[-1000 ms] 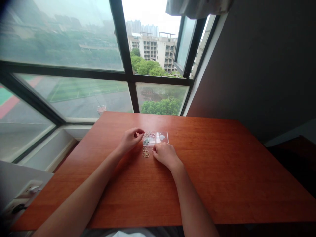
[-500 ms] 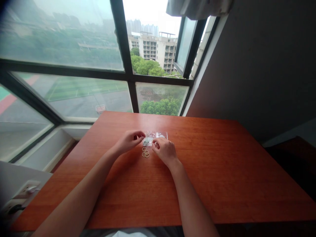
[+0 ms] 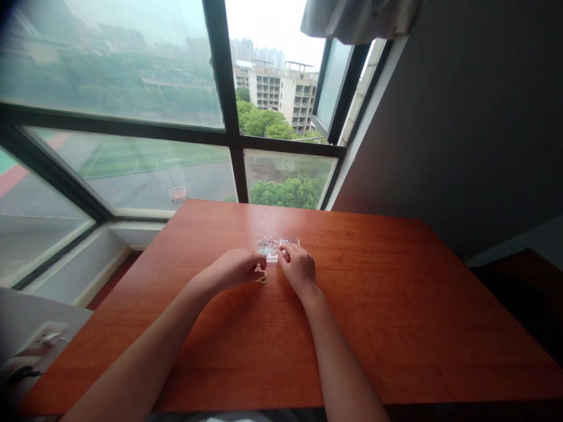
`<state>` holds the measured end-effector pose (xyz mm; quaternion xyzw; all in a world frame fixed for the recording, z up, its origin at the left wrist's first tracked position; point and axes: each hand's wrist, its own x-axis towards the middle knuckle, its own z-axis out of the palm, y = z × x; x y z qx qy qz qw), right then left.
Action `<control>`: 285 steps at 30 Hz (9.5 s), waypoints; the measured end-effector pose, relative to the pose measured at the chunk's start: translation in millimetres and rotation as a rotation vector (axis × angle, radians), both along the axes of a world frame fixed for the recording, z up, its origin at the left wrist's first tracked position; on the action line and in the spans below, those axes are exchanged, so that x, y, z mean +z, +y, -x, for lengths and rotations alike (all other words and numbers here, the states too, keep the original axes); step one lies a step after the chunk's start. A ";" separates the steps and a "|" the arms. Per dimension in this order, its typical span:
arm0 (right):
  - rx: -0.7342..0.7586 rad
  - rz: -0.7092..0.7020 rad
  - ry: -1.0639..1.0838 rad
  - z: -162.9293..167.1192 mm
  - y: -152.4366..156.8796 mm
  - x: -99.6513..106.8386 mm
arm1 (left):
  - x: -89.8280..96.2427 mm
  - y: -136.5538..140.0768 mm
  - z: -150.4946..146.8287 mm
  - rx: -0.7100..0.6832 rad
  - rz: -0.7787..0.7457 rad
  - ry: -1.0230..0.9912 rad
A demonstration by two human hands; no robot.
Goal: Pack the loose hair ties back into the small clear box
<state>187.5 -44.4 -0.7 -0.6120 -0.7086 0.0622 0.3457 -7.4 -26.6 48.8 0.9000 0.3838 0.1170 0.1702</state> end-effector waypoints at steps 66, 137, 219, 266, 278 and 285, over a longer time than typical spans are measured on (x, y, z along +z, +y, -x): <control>0.289 0.371 -0.167 -2.9 -16.0 20.0 | -21.8 23.8 5.7 0.269 -0.123 -0.145; -0.030 0.156 -0.052 -1.0 -3.3 7.0 | -0.8 5.5 1.9 0.079 -0.030 0.102; 0.076 0.183 0.068 3.8 -5.3 -1.8 | -46.1 32.0 4.2 0.335 -0.131 -0.038; 0.231 0.090 -0.060 7.2 -7.1 -2.4 | -44.3 29.9 3.6 0.314 -0.126 -0.048; 0.216 0.116 -0.093 7.5 -8.1 -2.1 | -43.3 30.8 3.7 0.293 -0.122 -0.045; 0.225 0.082 -0.027 7.2 -6.2 -5.6 | -44.6 31.3 3.2 0.300 -0.123 -0.037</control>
